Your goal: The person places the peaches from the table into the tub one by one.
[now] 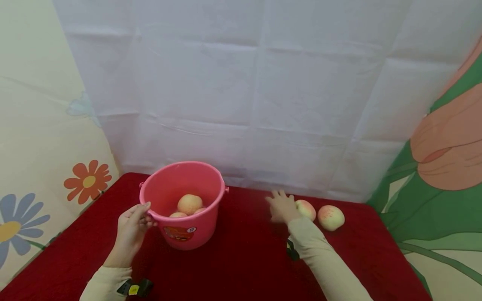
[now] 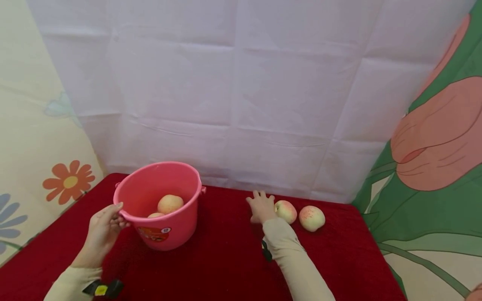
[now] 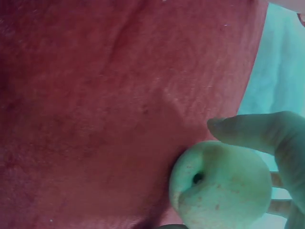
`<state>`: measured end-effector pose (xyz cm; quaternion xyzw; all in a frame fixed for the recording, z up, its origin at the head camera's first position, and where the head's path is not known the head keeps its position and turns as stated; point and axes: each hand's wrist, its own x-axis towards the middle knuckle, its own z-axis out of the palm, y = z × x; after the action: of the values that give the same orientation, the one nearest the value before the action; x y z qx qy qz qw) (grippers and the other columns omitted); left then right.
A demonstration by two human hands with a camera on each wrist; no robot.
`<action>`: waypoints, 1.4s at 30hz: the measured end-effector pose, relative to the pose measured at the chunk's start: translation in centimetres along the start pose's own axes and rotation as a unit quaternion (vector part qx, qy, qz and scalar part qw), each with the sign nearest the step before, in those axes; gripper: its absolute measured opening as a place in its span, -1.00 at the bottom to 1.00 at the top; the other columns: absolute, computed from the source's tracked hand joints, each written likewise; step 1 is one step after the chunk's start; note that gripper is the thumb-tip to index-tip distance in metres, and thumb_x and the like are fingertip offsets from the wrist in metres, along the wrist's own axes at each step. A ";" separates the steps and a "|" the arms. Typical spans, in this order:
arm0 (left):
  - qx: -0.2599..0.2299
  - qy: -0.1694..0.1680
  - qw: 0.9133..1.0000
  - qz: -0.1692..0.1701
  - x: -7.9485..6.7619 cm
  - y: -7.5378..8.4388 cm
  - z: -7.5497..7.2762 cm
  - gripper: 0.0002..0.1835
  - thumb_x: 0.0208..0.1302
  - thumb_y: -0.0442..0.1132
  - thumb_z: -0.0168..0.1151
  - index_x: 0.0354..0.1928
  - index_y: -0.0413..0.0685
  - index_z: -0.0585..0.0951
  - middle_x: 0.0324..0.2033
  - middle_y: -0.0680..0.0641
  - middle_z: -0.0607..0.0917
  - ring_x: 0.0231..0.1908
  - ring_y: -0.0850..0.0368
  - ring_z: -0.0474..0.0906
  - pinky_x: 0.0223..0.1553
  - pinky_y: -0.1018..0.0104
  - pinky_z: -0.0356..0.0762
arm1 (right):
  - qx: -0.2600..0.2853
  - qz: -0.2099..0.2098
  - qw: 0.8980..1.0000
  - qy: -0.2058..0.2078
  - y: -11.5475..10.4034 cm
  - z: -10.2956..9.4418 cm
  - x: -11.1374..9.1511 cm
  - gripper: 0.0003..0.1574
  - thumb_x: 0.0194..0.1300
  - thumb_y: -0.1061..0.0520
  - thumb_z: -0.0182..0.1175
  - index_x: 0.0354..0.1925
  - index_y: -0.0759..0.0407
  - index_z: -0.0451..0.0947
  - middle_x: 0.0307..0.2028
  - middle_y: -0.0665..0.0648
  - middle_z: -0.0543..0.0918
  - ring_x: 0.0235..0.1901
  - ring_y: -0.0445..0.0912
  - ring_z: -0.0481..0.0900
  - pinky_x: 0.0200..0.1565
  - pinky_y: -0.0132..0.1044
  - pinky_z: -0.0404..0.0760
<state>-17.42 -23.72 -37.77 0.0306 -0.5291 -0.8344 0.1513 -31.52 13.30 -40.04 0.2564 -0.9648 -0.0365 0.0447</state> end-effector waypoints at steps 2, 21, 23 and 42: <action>-0.003 0.001 1.000 0.001 0.0 0.0 0.0 -0.66 0.32 -0.28 0.03 -0.64 -0.04 0.59 -0.77 0.05 0.52 -0.71 0.27 0.48 -0.55 0.46 0.52 | -0.009 -0.004 1.000 0.000 0.1 0.2 0.0 -0.16 -0.17 0.04 0.44 0.13 0.11 0.41 0.08 0.24 0.36 0.10 0.18 0.26 -0.16 0.20 0.40; 0.003 -0.004 1.000 0.002 0.0 0.1 0.2 -0.65 0.34 -0.28 0.01 -0.63 -0.04 0.58 -0.77 0.05 0.52 -0.71 0.27 0.48 -0.55 0.46 0.51 | -0.047 -0.015 0.998 0.033 0.6 1.2 -0.3 -0.63 -0.07 0.19 0.33 -0.21 0.11 0.50 -0.22 0.18 0.45 -0.13 0.13 0.38 -0.34 0.03 0.46; 0.003 -0.005 1.000 0.003 0.0 0.0 0.2 -0.64 0.34 -0.28 0.01 -0.64 -0.03 0.58 -0.77 0.05 0.52 -0.71 0.27 0.47 -0.55 0.46 0.51 | -0.040 -0.018 0.998 0.040 0.6 1.3 -0.3 -0.70 -0.05 0.22 0.30 -0.26 0.12 0.49 -0.24 0.18 0.44 -0.16 0.13 0.38 -0.37 0.02 0.46; 0.016 0.010 1.000 -0.009 0.0 0.0 0.0 -0.64 0.34 -0.25 0.01 -0.64 0.00 0.60 -0.76 0.06 0.54 -0.71 0.27 0.49 -0.54 0.48 0.52 | -0.048 -0.032 0.995 0.075 0.5 1.9 -0.1 -0.81 -0.03 0.23 0.26 -0.39 0.11 0.44 -0.32 0.15 0.42 -0.25 0.11 0.39 -0.44 -0.06 0.45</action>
<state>-17.40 -23.69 -37.74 0.0460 -0.5408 -0.8266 0.1486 -31.88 13.89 -41.84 0.2870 -0.9471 -0.0647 0.1281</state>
